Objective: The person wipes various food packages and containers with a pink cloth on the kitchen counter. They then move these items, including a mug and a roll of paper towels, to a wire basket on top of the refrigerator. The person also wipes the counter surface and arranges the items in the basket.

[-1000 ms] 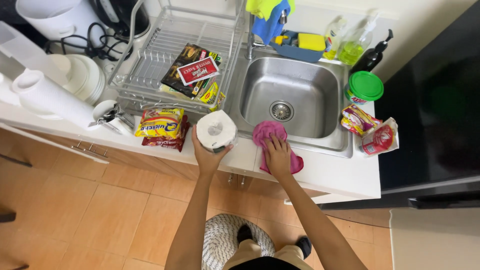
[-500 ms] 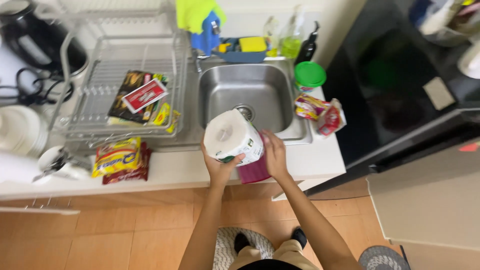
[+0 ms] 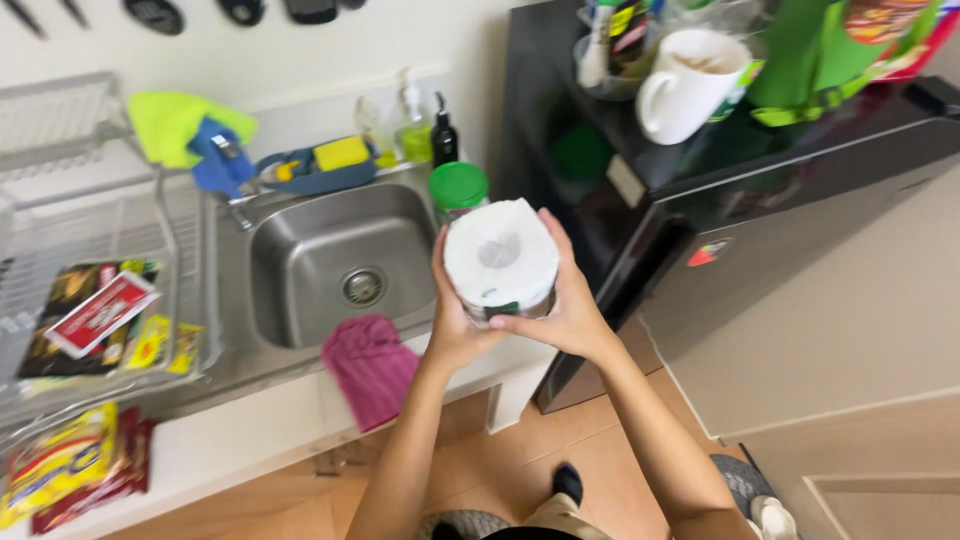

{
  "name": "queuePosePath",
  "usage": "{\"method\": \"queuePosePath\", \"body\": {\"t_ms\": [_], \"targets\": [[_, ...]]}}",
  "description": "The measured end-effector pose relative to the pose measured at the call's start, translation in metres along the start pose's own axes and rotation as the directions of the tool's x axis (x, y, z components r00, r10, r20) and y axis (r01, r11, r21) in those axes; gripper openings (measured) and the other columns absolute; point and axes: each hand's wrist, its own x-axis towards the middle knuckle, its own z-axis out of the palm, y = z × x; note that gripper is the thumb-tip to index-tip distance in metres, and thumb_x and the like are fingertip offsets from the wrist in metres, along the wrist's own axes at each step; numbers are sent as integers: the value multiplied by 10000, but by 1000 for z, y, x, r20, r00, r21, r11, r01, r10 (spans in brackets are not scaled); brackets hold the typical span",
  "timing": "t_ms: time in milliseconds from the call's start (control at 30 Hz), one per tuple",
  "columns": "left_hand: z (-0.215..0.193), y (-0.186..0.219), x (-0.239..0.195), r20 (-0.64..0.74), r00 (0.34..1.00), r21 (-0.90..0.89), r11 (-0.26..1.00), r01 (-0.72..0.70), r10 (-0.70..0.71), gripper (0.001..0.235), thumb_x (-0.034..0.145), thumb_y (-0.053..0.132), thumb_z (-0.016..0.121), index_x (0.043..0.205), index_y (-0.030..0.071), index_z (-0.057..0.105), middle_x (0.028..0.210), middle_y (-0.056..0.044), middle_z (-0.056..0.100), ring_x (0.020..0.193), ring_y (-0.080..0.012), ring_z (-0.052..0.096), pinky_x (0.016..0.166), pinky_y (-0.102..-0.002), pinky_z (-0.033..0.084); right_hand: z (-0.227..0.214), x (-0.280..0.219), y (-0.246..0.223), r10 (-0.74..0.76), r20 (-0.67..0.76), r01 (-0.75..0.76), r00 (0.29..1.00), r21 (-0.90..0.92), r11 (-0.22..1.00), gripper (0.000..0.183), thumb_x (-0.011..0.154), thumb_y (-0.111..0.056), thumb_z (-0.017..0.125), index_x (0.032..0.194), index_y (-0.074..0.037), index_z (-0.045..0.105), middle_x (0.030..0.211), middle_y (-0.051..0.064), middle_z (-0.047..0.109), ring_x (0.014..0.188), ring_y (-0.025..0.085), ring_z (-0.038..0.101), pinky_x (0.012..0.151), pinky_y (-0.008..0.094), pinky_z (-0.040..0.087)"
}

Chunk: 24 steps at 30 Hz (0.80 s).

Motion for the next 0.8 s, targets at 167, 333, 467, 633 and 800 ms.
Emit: {"method": "queuePosePath", "body": {"t_ms": [167,333,467,633,800], "targets": [[61,1,49,302,952,144,984,-106,59,1232,794,380,837,1691,126,32,1730,-137,195,1601,-251,263,1283,-457,269,-100,4,-10,-59,-181,42,982,-95,995,1273,625,-227,985,1603,-4,201,1504,148,525,1403,242,522,1201,392,400],[110,-44,125,199,972,118,988,104,-126,790,987,557,512,1616,100,367,1609,-151,469,1518,-235,415,1210,-391,320,-181,-4,-5,4,-236,23,972,113,993,1133,687,-201,936,1615,-1,317,1501,137,555,1412,236,540,1230,388,410],[159,-84,189,-129,983,154,982,-113,134,430,1075,349,592,1363,30,603,1398,-142,634,1337,-215,574,1149,-321,429,-219,-2,-21,-31,-290,61,957,95,994,1140,660,-241,936,1599,-4,333,1481,137,556,1386,235,559,1205,386,436],[198,-105,233,-253,935,467,878,-106,247,289,1014,288,708,1063,12,640,1013,-113,701,899,-187,670,793,-316,556,-274,-4,-13,-58,-311,96,949,106,990,1130,682,-288,933,1596,-1,333,1493,137,558,1388,237,563,1216,391,437],[212,-132,241,-275,929,629,777,-20,247,426,1064,340,627,811,-3,615,651,-44,605,599,-106,574,611,-329,480,-302,-4,9,-77,-382,117,921,84,990,1122,715,-304,938,1613,11,343,1529,134,538,1434,244,551,1245,393,433]]}}
